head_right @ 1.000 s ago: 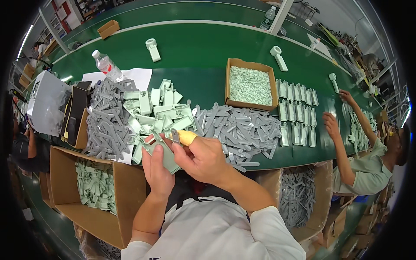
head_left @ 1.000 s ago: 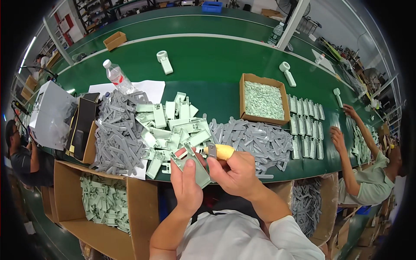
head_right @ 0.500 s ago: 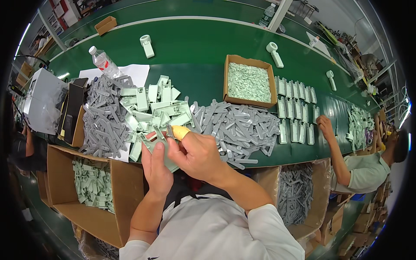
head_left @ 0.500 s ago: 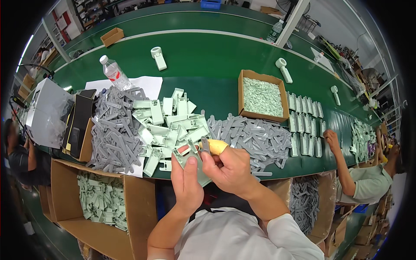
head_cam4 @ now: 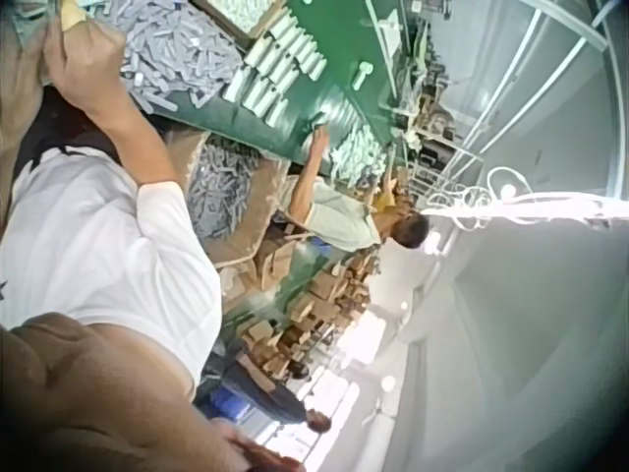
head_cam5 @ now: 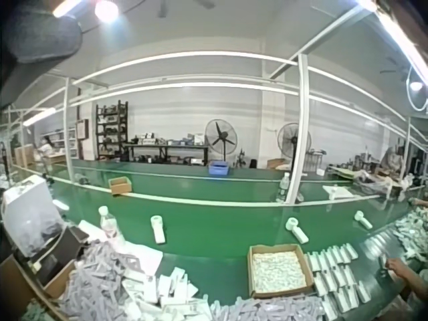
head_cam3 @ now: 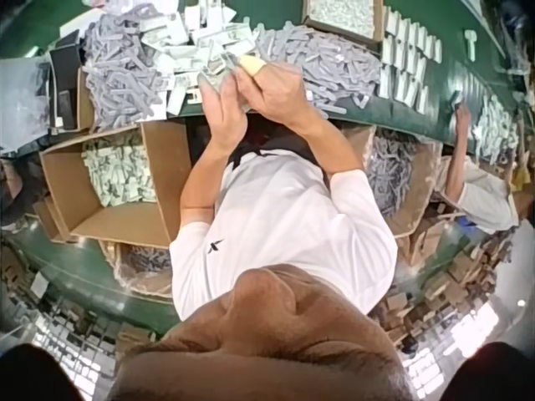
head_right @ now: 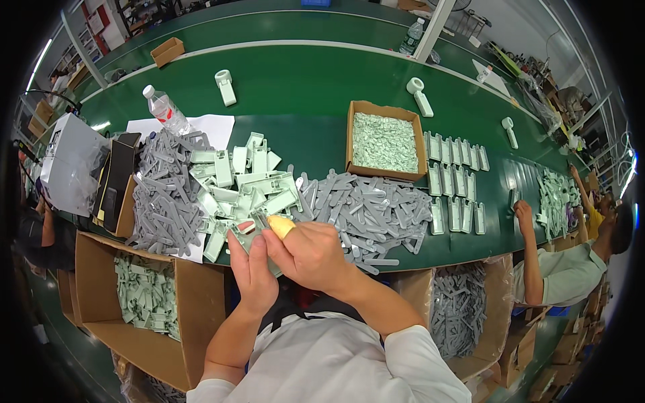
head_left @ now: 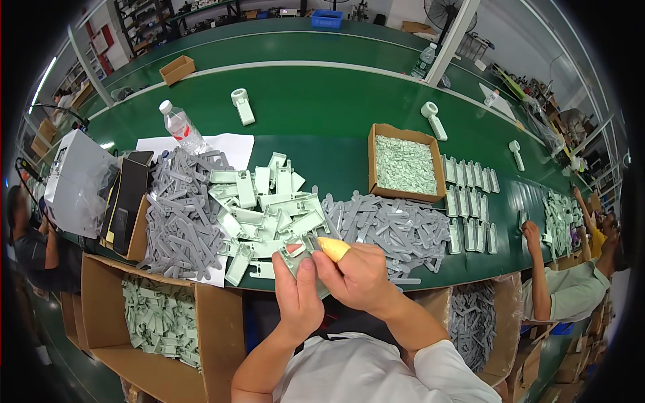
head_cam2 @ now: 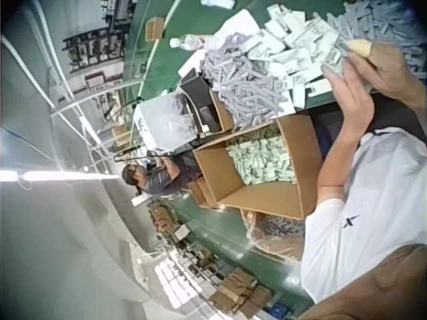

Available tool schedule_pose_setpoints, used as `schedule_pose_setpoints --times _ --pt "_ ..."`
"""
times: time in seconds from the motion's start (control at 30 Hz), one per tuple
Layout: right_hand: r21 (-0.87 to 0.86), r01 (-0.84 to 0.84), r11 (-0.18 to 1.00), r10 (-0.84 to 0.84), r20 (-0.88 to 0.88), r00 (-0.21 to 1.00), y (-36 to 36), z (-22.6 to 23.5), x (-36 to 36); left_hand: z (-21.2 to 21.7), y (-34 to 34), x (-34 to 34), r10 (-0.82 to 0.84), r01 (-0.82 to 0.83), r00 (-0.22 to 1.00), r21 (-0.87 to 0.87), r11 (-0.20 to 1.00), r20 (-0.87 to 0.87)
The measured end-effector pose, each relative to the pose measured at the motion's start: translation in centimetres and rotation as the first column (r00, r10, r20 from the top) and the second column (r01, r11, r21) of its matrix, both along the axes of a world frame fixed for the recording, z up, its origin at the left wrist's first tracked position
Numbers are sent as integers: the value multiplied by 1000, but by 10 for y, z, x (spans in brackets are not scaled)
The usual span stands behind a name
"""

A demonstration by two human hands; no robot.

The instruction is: The person assembles plastic devices by hand, taking small components and inserts from piles and boxes, fitting them into plastic housings, and pressing them into place.

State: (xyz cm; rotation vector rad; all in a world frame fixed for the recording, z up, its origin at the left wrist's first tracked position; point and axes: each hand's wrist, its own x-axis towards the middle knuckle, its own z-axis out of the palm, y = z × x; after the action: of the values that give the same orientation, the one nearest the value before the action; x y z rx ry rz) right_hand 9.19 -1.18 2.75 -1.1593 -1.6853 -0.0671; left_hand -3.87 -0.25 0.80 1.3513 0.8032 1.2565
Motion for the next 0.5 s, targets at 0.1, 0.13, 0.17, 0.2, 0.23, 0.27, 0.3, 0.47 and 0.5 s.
schedule_pose_setpoints --times 0.1,0.13,0.17,0.2,0.23,0.27,0.3,0.47,0.5 --pt "-104 -27 994 24 -30 999 -2 3 5 3 -1 1 -16 16 1000 0 1000 -2" --pt "-152 -40 987 34 -45 998 -3 4 6 5 1 1 -36 37 999 -13 999 29" --pt "-165 -43 985 36 -45 998 -4 3 5 5 0 2 -56 58 997 -26 998 62" --pt "-139 -34 990 27 -58 998 -2 3 4 6 2 2 -52 54 997 -33 998 62" --pt "-114 -25 993 17 -70 997 -1 3 2 8 2 2 -47 49 997 -32 998 67" --pt "-89 -15 996 8 -83 997 0 2 1 8 3 2 -43 45 997 -31 998 71" --pt "-96 -18 995 10 -82 997 1 1 0 8 3 2 -39 41 996 -30 999 76" --pt "-31 64 997 -65 -37 997 0 -1 -4 6 1 3 10 -4 995 -55 999 96" --pt "-23 74 997 -74 -20 997 0 -1 -4 5 1 2 2 2 997 -50 999 77"
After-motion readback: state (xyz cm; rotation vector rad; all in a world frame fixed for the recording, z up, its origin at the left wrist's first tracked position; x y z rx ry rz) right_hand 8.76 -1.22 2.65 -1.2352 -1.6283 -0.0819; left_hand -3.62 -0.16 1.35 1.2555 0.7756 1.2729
